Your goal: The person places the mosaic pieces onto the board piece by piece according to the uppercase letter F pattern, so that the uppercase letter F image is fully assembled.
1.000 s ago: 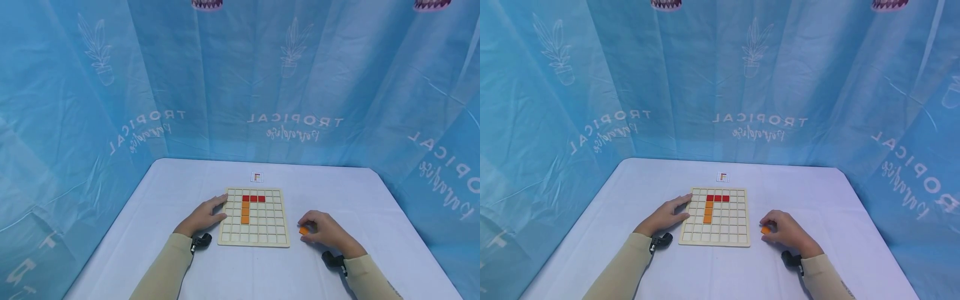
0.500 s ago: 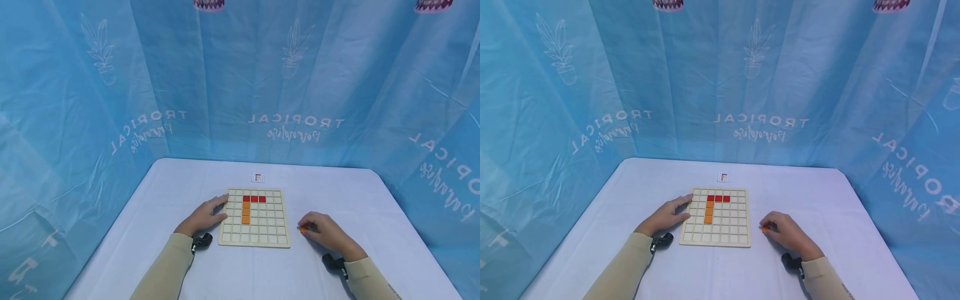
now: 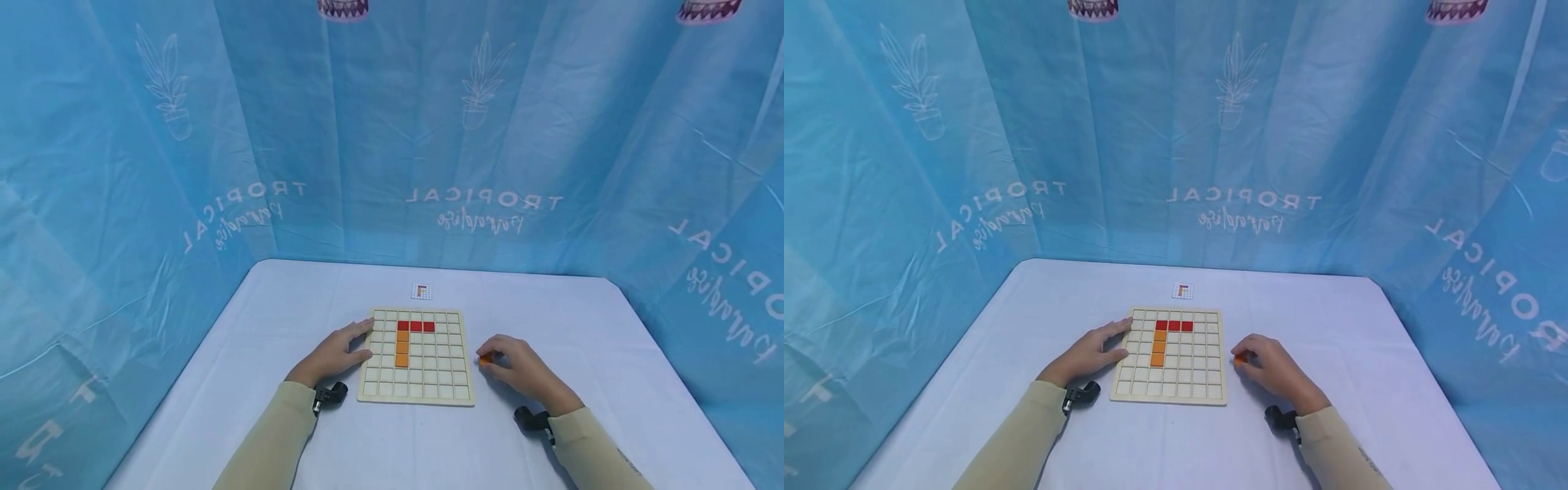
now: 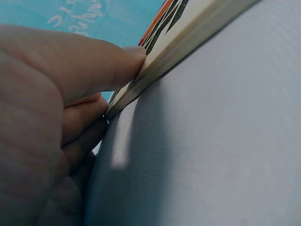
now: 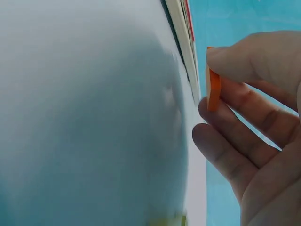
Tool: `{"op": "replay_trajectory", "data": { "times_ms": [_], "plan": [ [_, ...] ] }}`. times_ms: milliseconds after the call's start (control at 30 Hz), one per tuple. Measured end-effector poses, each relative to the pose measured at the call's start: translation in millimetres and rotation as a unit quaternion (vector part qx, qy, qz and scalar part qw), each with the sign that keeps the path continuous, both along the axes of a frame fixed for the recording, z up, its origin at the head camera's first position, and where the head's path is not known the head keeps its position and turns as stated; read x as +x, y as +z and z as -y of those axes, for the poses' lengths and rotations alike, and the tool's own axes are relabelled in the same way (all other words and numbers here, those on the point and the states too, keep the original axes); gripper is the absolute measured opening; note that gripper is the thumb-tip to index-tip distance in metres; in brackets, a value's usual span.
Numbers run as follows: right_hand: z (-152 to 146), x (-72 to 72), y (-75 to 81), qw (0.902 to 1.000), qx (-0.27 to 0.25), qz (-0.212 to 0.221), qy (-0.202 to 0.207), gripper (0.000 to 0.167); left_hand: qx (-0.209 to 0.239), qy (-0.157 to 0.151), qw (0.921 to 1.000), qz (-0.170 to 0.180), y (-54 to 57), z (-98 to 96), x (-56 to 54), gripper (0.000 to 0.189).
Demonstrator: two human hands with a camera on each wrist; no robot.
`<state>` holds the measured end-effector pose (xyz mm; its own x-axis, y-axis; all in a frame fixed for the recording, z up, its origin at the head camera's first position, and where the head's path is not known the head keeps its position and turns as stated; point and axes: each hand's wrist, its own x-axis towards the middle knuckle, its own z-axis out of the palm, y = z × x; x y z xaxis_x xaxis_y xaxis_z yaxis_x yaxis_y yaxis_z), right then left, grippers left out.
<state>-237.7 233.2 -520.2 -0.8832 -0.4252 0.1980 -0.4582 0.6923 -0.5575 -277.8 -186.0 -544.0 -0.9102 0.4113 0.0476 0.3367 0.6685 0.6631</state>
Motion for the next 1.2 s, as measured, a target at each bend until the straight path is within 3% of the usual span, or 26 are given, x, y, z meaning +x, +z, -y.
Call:
{"op": "replay_trajectory", "data": {
  "times_ms": [200,500,1000,1200],
  "plan": [
    [23.7,-11.2,8.1,0.9998,-0.016,-0.007,0.009,0.023,-0.002,0.003,1.0000,0.001,0.8,-1.4,0.1,0.073],
    [64.8,-25.2,16.9,0.9977,0.002,-0.009,0.067,0.021,-0.004,0.001,1.0000,-0.001,1.6,-1.5,-1.8,0.073],
    [138.4,-10.6,20.9,0.9860,0.033,-0.008,0.163,0.018,-0.010,0.000,0.9999,0.001,3.8,-0.9,0.4,0.073],
    [154.0,-5.4,13.0,0.9845,0.070,-0.009,0.161,0.019,-0.003,-0.006,1.0000,0.006,3.3,1.8,0.2,0.073]
  ]
}}
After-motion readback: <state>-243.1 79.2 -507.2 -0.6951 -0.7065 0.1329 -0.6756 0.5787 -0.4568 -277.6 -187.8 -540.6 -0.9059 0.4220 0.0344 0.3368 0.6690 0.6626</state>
